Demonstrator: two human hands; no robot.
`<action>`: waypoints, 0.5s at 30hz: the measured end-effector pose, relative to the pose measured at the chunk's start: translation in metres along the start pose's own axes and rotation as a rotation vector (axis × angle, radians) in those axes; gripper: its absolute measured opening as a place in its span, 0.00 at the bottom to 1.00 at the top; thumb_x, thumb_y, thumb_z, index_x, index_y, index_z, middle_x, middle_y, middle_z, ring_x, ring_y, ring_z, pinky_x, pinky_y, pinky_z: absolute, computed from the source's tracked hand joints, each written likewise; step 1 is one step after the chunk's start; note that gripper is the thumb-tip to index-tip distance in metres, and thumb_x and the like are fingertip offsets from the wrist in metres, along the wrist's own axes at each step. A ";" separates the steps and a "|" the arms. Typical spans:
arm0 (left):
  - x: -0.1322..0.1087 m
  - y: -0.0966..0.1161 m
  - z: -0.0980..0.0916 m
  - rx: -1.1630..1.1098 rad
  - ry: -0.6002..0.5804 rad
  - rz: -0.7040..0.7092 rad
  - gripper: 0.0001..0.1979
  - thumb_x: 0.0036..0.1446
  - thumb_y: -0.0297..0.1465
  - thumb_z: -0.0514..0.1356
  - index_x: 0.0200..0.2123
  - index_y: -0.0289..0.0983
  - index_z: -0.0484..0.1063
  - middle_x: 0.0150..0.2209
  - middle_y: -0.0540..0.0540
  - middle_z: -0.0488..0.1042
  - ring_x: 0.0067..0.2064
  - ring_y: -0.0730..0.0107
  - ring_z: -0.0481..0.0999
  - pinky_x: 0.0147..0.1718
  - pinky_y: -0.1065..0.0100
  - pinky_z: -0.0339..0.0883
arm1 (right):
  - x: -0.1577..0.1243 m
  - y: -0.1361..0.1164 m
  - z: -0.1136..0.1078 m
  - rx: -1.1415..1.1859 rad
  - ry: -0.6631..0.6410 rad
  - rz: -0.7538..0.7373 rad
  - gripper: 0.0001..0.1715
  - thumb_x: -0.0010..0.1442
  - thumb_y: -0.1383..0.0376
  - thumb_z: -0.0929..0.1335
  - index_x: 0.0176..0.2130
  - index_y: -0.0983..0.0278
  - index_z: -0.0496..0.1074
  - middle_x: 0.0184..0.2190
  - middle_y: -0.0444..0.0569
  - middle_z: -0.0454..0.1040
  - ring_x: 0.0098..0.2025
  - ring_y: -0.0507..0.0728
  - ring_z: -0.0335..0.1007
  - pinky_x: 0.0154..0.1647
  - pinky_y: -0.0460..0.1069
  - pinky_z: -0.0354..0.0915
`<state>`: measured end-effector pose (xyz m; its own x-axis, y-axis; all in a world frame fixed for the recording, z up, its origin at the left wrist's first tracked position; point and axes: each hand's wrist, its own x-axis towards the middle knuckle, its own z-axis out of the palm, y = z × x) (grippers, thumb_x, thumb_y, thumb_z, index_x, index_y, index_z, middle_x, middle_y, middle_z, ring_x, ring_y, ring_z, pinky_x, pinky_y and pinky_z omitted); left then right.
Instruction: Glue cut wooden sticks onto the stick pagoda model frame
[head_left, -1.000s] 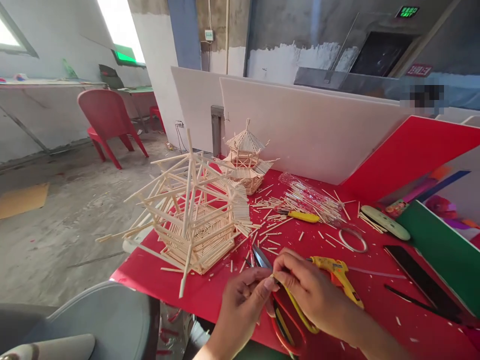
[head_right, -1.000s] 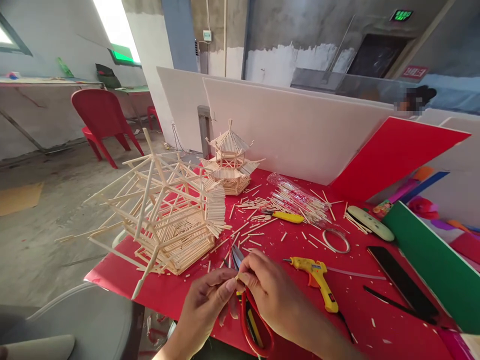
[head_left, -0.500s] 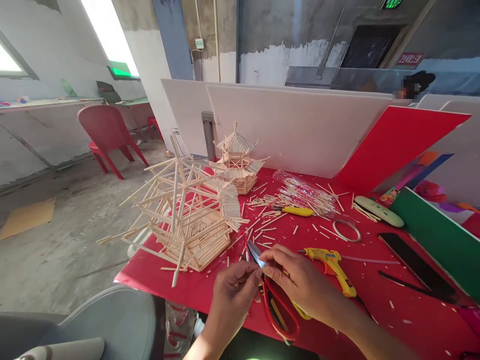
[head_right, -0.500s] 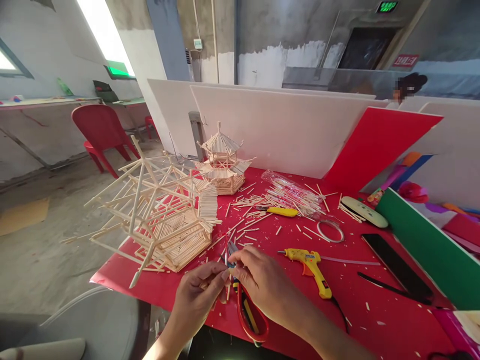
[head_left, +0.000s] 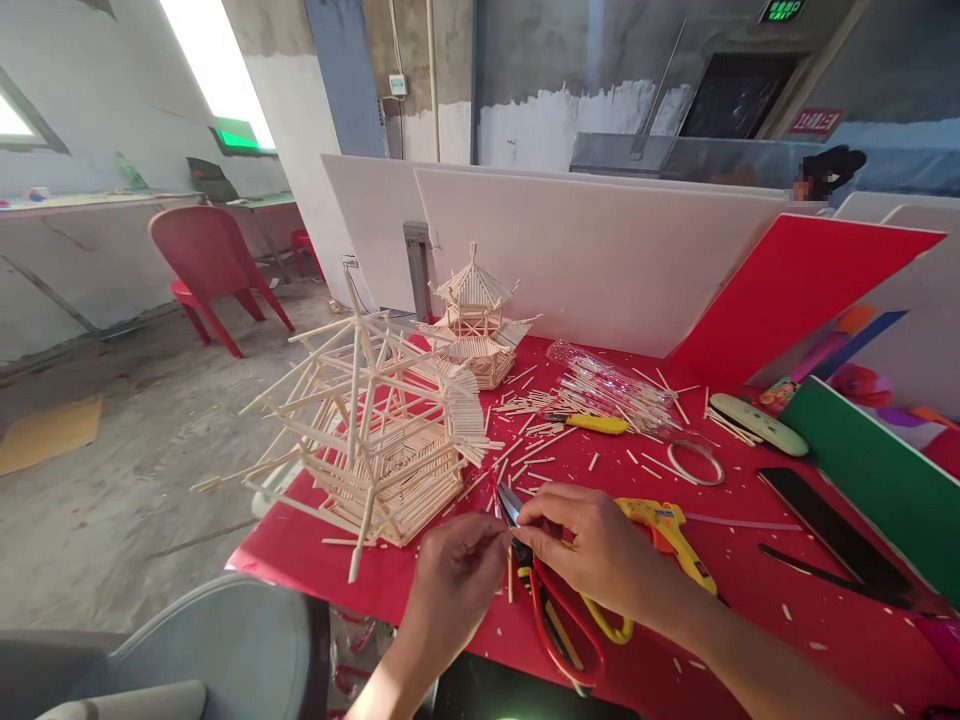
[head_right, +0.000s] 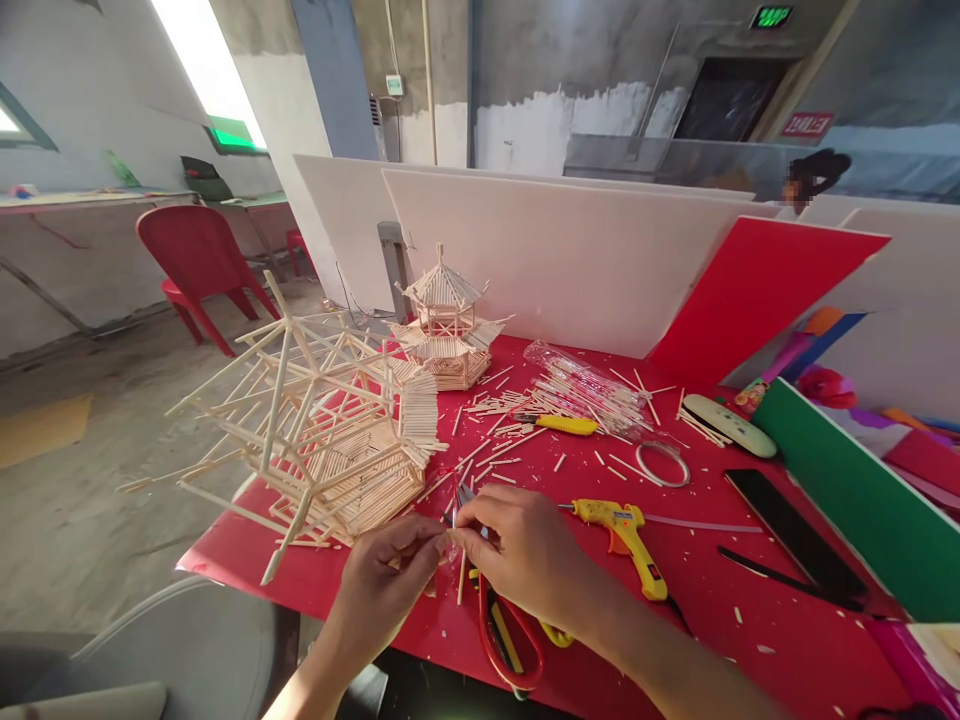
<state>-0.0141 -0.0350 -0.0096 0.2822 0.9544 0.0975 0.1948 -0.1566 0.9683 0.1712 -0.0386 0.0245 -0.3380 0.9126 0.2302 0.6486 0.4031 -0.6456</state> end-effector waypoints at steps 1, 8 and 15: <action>-0.001 -0.001 0.002 -0.003 0.045 0.003 0.12 0.60 0.34 0.59 0.27 0.36 0.77 0.22 0.47 0.70 0.24 0.71 0.65 0.23 0.72 0.58 | -0.002 0.000 0.007 0.005 0.058 0.006 0.05 0.64 0.67 0.68 0.36 0.62 0.76 0.31 0.45 0.76 0.33 0.52 0.73 0.36 0.46 0.68; 0.000 0.004 0.002 -0.072 0.130 0.026 0.09 0.57 0.33 0.62 0.27 0.37 0.80 0.23 0.46 0.74 0.24 0.70 0.69 0.23 0.71 0.63 | -0.013 -0.004 0.029 0.030 0.286 -0.047 0.08 0.67 0.66 0.65 0.42 0.61 0.76 0.35 0.49 0.77 0.38 0.54 0.74 0.41 0.48 0.70; -0.001 0.002 0.001 -0.331 0.063 -0.108 0.09 0.53 0.37 0.68 0.27 0.37 0.82 0.21 0.47 0.72 0.21 0.74 0.66 0.19 0.74 0.60 | -0.010 -0.003 0.026 0.230 0.205 0.048 0.11 0.69 0.62 0.63 0.36 0.60 0.71 0.33 0.46 0.73 0.37 0.53 0.72 0.39 0.46 0.68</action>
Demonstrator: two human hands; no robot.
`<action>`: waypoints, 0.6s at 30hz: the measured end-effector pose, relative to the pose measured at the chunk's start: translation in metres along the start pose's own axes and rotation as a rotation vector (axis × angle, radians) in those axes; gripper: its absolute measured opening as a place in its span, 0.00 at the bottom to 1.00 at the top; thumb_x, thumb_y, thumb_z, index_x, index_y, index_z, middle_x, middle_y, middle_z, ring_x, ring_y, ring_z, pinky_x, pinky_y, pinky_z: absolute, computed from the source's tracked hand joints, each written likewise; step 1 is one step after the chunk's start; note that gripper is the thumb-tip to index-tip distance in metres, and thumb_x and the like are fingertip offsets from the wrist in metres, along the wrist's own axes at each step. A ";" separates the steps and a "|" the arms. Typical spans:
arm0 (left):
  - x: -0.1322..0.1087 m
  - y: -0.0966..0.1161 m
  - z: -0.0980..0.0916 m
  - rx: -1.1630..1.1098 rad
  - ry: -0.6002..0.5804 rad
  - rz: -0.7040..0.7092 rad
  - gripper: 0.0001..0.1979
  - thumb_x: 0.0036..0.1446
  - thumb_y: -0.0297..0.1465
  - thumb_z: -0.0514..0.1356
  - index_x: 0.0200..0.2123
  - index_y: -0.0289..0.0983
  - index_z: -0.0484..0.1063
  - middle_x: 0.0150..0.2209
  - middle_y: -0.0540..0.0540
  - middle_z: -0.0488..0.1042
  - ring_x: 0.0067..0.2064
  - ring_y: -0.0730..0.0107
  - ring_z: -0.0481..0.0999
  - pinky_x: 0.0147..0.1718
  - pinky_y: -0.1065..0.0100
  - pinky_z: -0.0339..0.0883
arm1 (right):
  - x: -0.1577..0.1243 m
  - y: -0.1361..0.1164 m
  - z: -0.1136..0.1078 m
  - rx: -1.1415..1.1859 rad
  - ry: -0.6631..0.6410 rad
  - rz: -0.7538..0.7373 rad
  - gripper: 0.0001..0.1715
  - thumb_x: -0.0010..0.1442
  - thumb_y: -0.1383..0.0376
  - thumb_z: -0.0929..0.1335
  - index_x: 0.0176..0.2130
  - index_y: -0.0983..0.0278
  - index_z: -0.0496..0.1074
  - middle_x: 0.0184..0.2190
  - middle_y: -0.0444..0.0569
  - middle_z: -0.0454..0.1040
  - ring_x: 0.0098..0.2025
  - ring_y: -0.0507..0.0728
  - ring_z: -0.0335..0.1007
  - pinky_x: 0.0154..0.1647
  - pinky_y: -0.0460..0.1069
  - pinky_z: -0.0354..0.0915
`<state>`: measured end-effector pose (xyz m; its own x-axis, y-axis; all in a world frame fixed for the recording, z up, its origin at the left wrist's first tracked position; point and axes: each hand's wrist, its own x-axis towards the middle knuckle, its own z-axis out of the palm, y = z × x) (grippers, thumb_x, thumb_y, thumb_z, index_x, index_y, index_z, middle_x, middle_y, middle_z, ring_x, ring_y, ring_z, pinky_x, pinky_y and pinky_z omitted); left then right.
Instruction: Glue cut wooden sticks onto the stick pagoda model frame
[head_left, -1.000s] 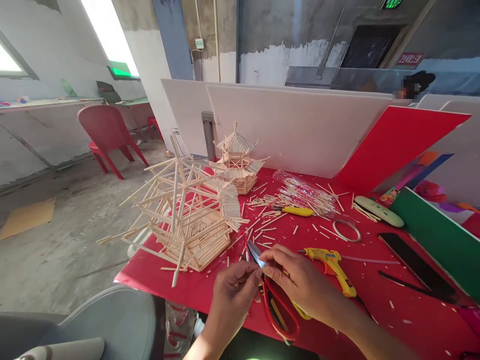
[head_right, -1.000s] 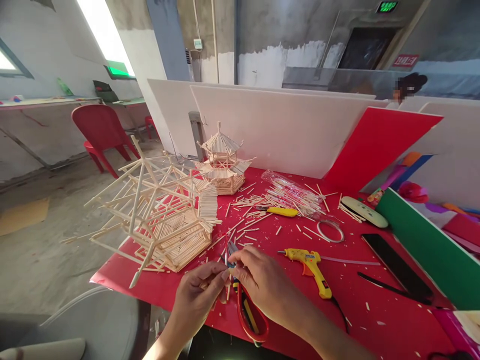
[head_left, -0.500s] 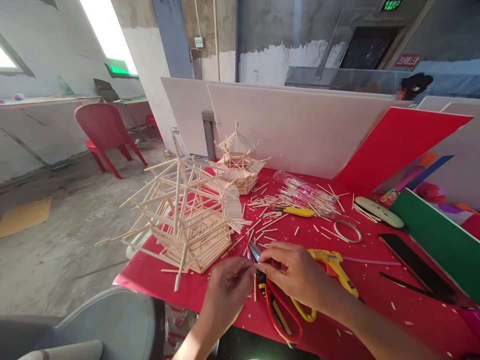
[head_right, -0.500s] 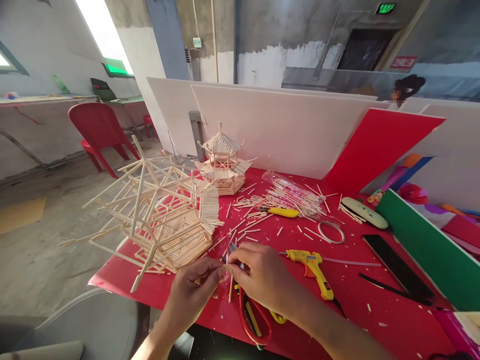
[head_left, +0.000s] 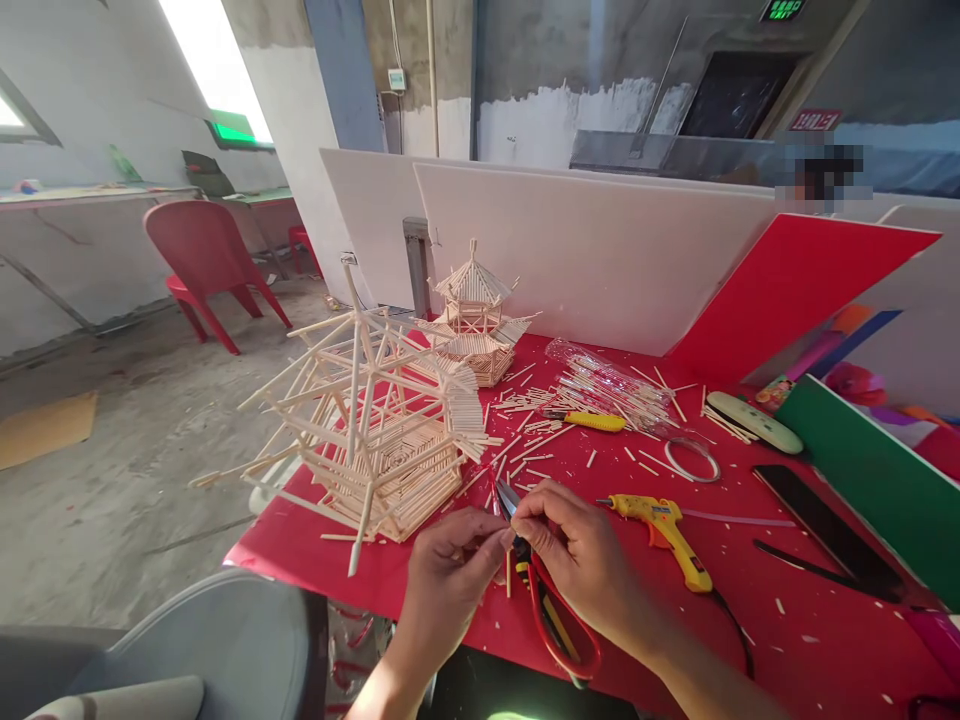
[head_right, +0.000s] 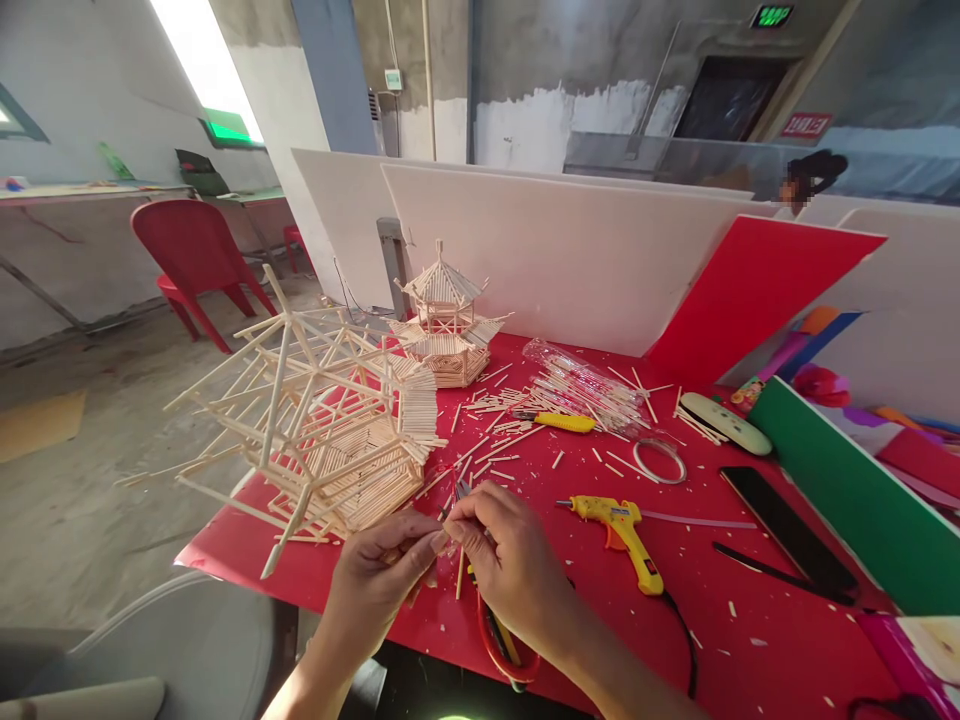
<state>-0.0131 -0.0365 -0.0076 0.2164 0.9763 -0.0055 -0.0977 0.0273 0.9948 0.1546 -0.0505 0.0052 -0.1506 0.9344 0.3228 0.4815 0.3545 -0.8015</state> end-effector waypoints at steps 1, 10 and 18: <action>-0.001 -0.001 0.001 -0.053 0.020 -0.035 0.09 0.51 0.37 0.69 0.27 0.37 0.82 0.20 0.48 0.71 0.20 0.76 0.64 0.18 0.74 0.59 | -0.001 0.001 0.002 0.005 0.002 0.026 0.12 0.69 0.61 0.63 0.35 0.61 0.70 0.32 0.45 0.72 0.36 0.53 0.71 0.38 0.46 0.67; 0.000 -0.007 0.012 -0.284 0.177 -0.133 0.17 0.44 0.42 0.72 0.28 0.35 0.76 0.15 0.53 0.67 0.16 0.80 0.61 0.14 0.78 0.53 | -0.005 -0.003 0.023 0.026 0.274 0.101 0.09 0.66 0.59 0.67 0.36 0.60 0.73 0.33 0.46 0.73 0.33 0.53 0.71 0.30 0.46 0.67; -0.006 -0.014 0.028 -0.312 0.277 -0.027 0.15 0.50 0.42 0.70 0.30 0.35 0.77 0.18 0.52 0.69 0.18 0.79 0.64 0.16 0.77 0.58 | -0.020 -0.007 0.043 -0.278 0.473 -0.188 0.18 0.66 0.72 0.65 0.53 0.59 0.71 0.36 0.50 0.74 0.36 0.55 0.72 0.34 0.49 0.70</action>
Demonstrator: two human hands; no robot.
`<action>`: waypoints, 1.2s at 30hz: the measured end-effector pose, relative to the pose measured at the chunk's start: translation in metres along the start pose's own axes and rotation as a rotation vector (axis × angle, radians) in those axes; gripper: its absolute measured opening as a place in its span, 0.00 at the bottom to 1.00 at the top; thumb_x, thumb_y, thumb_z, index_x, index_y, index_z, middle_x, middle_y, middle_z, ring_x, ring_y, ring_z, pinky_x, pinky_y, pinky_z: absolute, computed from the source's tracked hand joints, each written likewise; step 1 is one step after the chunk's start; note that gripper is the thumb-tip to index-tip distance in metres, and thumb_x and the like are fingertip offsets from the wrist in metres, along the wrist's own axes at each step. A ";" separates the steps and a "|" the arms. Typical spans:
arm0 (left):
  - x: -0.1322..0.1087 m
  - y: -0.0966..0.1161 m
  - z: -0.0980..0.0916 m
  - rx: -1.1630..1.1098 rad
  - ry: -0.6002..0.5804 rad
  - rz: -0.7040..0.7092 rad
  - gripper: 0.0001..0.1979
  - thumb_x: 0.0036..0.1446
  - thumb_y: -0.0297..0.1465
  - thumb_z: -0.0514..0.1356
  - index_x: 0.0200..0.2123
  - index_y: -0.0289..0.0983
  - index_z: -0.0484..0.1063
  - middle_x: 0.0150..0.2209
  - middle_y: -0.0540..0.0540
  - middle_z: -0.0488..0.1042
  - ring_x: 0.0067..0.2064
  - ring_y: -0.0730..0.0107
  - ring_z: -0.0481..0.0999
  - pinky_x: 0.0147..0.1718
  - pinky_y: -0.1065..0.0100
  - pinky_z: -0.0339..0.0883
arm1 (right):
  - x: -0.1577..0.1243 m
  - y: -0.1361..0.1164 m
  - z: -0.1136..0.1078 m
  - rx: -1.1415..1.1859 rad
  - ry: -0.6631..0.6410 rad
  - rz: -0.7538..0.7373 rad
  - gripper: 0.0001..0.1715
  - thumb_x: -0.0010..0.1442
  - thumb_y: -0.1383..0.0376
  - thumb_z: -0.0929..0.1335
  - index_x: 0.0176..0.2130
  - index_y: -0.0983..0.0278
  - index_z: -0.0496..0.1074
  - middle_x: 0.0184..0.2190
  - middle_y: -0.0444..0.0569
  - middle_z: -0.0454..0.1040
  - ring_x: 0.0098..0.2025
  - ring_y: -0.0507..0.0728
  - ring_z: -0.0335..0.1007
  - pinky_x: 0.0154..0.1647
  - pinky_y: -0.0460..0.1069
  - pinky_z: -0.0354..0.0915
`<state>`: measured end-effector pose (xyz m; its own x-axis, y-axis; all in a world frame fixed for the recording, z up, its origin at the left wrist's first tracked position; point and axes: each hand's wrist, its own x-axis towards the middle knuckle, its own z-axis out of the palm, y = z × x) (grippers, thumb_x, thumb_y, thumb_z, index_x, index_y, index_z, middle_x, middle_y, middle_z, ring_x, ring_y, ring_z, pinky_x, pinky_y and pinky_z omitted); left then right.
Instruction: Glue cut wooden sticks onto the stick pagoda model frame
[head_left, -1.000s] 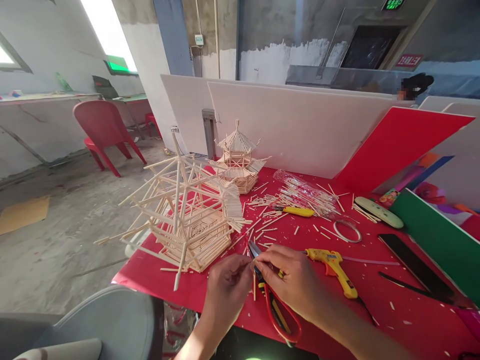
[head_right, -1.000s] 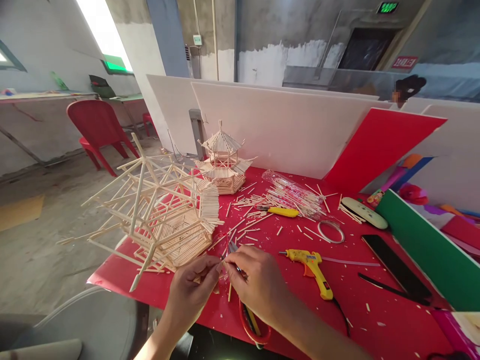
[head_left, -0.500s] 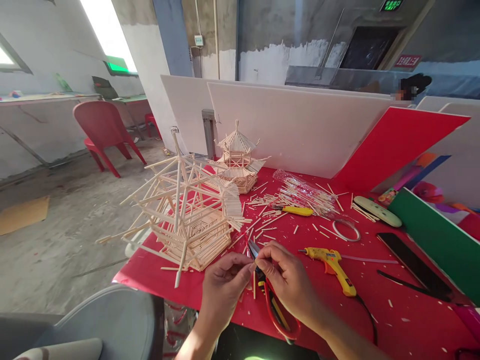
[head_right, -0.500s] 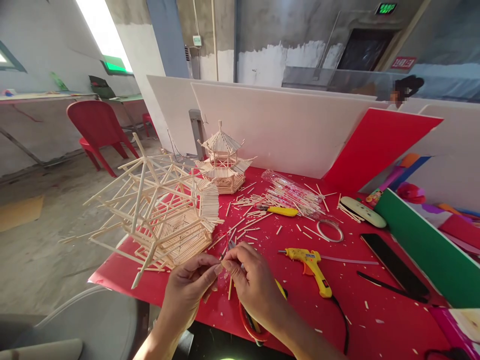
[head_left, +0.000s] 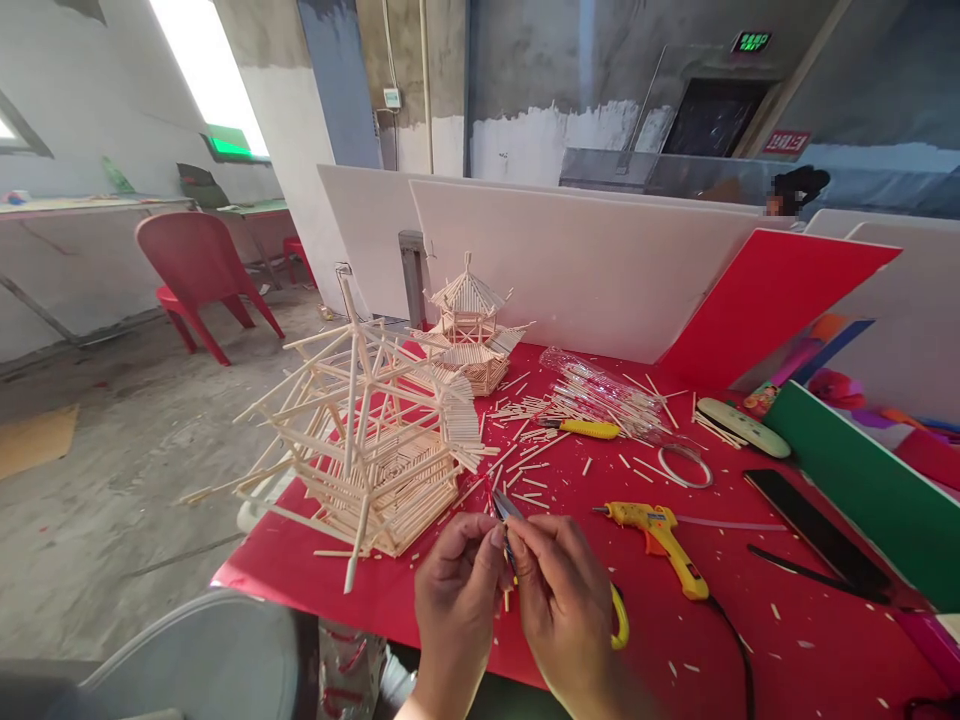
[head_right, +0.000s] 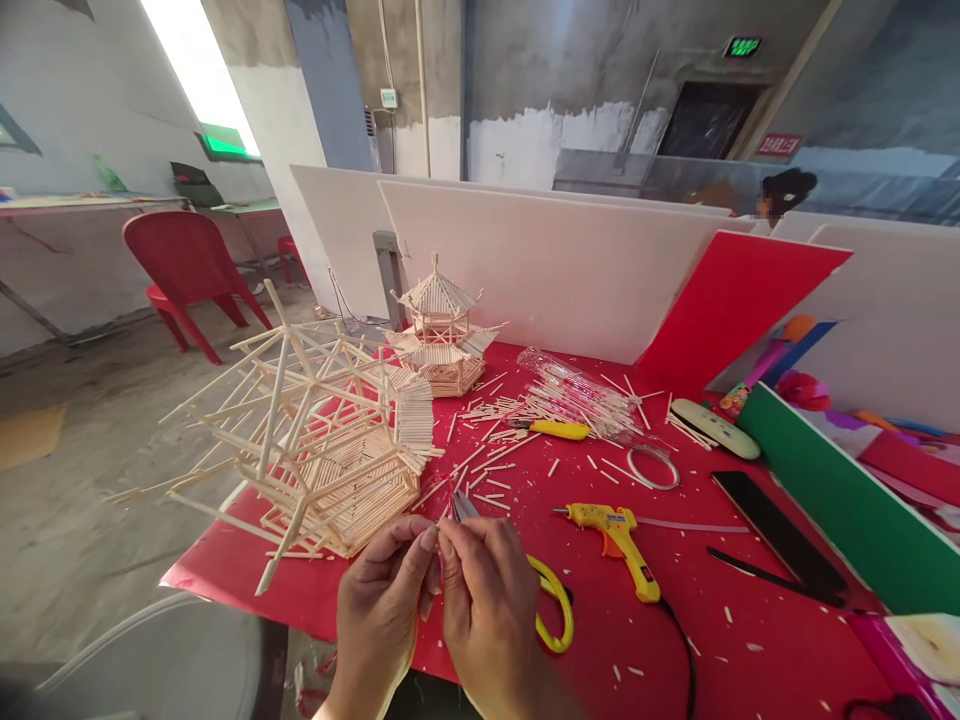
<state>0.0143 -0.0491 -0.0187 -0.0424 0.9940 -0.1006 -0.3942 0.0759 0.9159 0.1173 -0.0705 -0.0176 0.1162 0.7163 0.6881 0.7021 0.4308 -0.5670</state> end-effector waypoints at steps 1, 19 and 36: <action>-0.002 0.000 0.001 0.021 0.012 0.026 0.14 0.50 0.41 0.69 0.31 0.36 0.77 0.20 0.52 0.70 0.19 0.78 0.64 0.17 0.77 0.60 | -0.002 0.000 0.000 -0.004 -0.002 -0.017 0.20 0.66 0.73 0.64 0.55 0.58 0.70 0.36 0.50 0.74 0.36 0.55 0.72 0.33 0.49 0.70; -0.007 -0.011 0.003 0.016 -0.071 0.089 0.10 0.58 0.37 0.64 0.32 0.35 0.76 0.20 0.52 0.68 0.19 0.79 0.64 0.17 0.77 0.59 | 0.013 0.007 -0.013 0.202 -0.096 0.154 0.04 0.65 0.66 0.69 0.38 0.60 0.76 0.32 0.45 0.74 0.34 0.52 0.72 0.35 0.45 0.69; 0.004 -0.001 -0.005 -0.023 -0.041 0.011 0.12 0.49 0.36 0.71 0.33 0.34 0.81 0.19 0.47 0.76 0.20 0.74 0.71 0.15 0.76 0.63 | 0.035 0.016 -0.017 0.344 -0.407 0.376 0.15 0.69 0.57 0.63 0.33 0.61 0.71 0.32 0.45 0.71 0.35 0.54 0.69 0.38 0.47 0.65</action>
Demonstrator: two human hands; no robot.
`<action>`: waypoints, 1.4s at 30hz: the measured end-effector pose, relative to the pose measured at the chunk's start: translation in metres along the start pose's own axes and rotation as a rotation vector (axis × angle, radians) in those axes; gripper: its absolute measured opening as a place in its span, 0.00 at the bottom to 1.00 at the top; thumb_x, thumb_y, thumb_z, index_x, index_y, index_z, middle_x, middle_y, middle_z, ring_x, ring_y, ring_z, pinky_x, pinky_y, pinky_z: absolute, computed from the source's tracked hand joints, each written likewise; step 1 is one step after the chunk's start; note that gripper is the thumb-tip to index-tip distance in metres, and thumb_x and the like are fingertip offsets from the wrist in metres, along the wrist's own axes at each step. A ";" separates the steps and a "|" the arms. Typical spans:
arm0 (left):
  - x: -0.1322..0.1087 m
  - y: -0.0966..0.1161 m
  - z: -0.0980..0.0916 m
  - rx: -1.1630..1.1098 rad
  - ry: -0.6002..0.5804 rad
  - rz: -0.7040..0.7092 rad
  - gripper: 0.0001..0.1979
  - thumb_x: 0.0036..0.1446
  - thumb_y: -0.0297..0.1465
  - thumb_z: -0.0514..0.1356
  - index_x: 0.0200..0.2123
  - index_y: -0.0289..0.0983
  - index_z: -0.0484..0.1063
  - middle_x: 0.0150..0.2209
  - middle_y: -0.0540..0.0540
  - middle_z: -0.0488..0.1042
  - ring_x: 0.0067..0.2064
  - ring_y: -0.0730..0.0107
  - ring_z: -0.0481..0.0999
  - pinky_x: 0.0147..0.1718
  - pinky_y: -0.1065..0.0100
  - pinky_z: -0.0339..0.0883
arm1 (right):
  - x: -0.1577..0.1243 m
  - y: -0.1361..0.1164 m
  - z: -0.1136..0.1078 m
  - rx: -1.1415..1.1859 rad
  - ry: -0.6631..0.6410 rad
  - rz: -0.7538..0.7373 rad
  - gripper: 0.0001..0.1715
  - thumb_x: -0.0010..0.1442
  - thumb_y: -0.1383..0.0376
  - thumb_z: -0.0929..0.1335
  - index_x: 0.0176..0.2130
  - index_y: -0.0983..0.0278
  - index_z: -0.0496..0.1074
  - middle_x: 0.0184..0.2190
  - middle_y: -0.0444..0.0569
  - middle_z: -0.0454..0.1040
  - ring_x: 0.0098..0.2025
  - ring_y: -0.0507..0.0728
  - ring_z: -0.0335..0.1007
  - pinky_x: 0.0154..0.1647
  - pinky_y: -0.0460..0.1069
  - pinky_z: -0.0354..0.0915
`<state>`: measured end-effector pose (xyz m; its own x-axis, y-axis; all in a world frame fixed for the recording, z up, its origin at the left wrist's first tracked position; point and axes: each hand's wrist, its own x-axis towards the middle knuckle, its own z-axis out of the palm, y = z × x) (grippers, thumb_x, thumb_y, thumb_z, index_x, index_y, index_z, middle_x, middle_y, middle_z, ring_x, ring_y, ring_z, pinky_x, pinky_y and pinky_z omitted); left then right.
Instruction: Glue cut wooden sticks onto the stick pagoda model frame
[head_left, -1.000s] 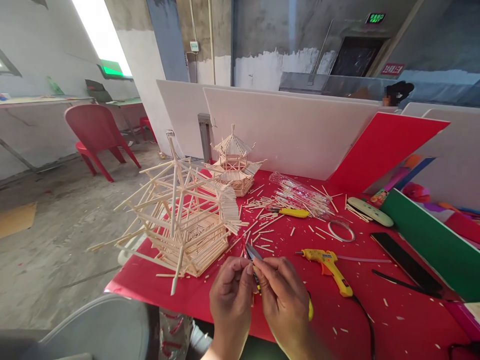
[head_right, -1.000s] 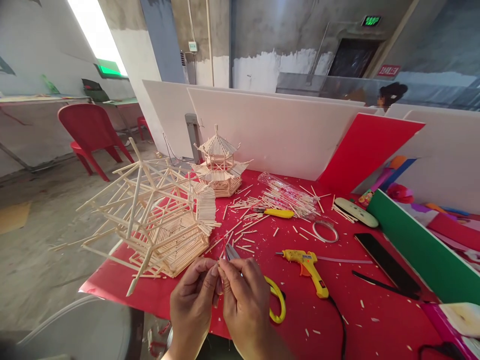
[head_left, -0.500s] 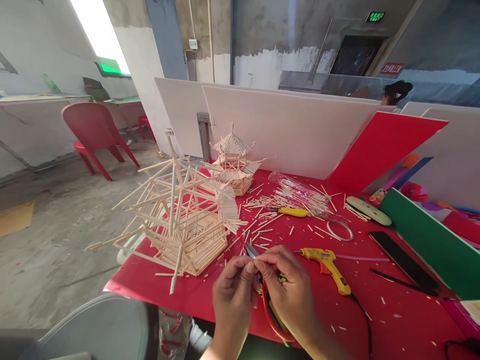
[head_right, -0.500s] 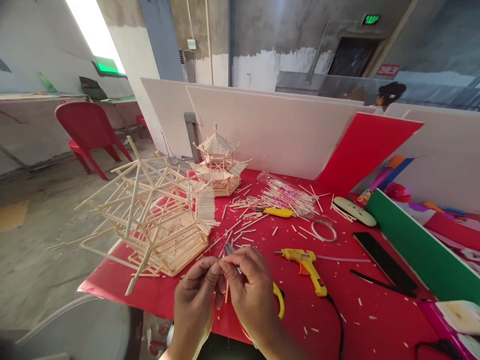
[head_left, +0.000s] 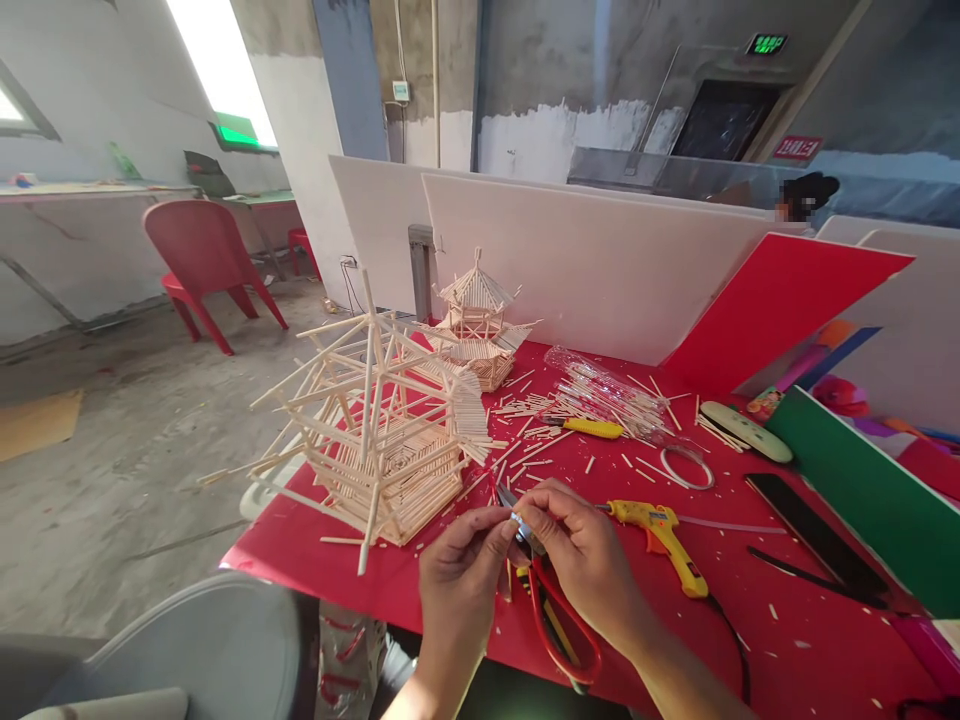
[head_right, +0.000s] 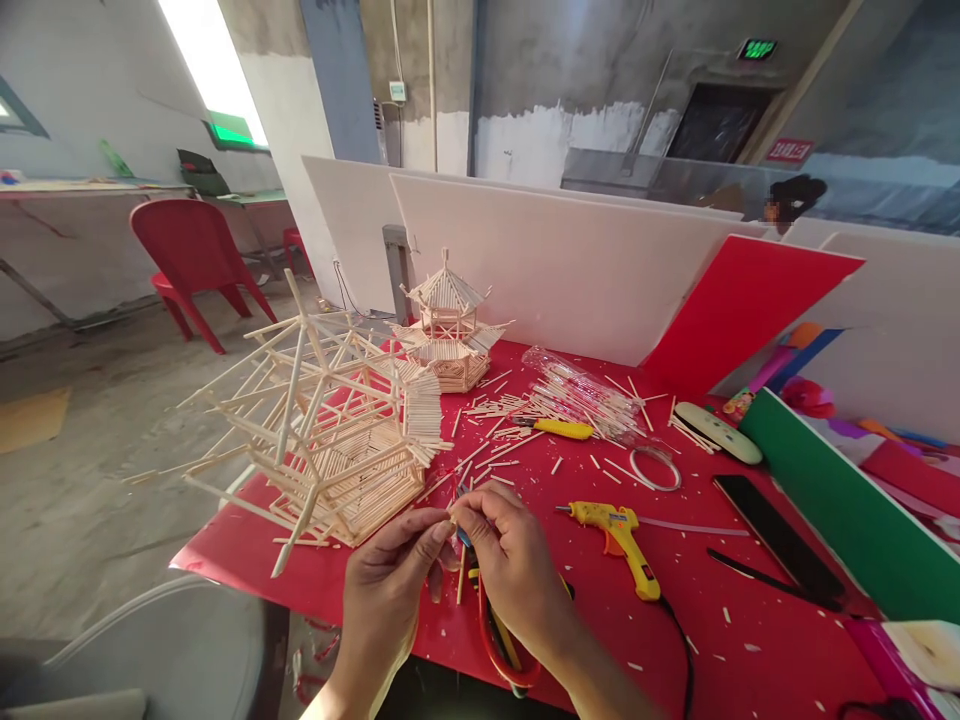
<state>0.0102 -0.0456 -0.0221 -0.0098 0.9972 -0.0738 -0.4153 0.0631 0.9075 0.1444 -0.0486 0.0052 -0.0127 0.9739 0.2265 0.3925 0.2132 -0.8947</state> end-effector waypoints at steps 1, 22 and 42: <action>0.000 0.001 0.000 0.015 0.005 -0.010 0.12 0.49 0.37 0.71 0.32 0.34 0.80 0.18 0.47 0.75 0.19 0.74 0.70 0.15 0.77 0.62 | 0.001 0.000 0.000 -0.053 0.015 -0.042 0.14 0.69 0.58 0.63 0.34 0.61 0.71 0.32 0.45 0.71 0.36 0.54 0.69 0.39 0.47 0.65; 0.000 0.004 -0.003 -0.033 0.039 -0.025 0.13 0.50 0.39 0.70 0.30 0.34 0.78 0.16 0.51 0.72 0.17 0.78 0.66 0.14 0.78 0.61 | 0.009 -0.009 -0.008 -0.158 -0.067 -0.162 0.12 0.69 0.61 0.64 0.40 0.60 0.76 0.35 0.47 0.74 0.38 0.53 0.71 0.40 0.47 0.67; -0.004 0.015 0.003 -0.283 -0.116 -0.354 0.16 0.49 0.40 0.71 0.27 0.34 0.72 0.23 0.50 0.71 0.20 0.77 0.68 0.16 0.74 0.65 | 0.016 -0.013 -0.010 -0.242 -0.141 -0.207 0.12 0.69 0.64 0.63 0.31 0.61 0.68 0.32 0.46 0.69 0.37 0.54 0.66 0.40 0.50 0.65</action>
<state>0.0065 -0.0481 -0.0066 0.2727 0.9149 -0.2976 -0.6063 0.4035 0.6852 0.1479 -0.0362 0.0247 -0.2351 0.9166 0.3234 0.5747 0.3994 -0.7143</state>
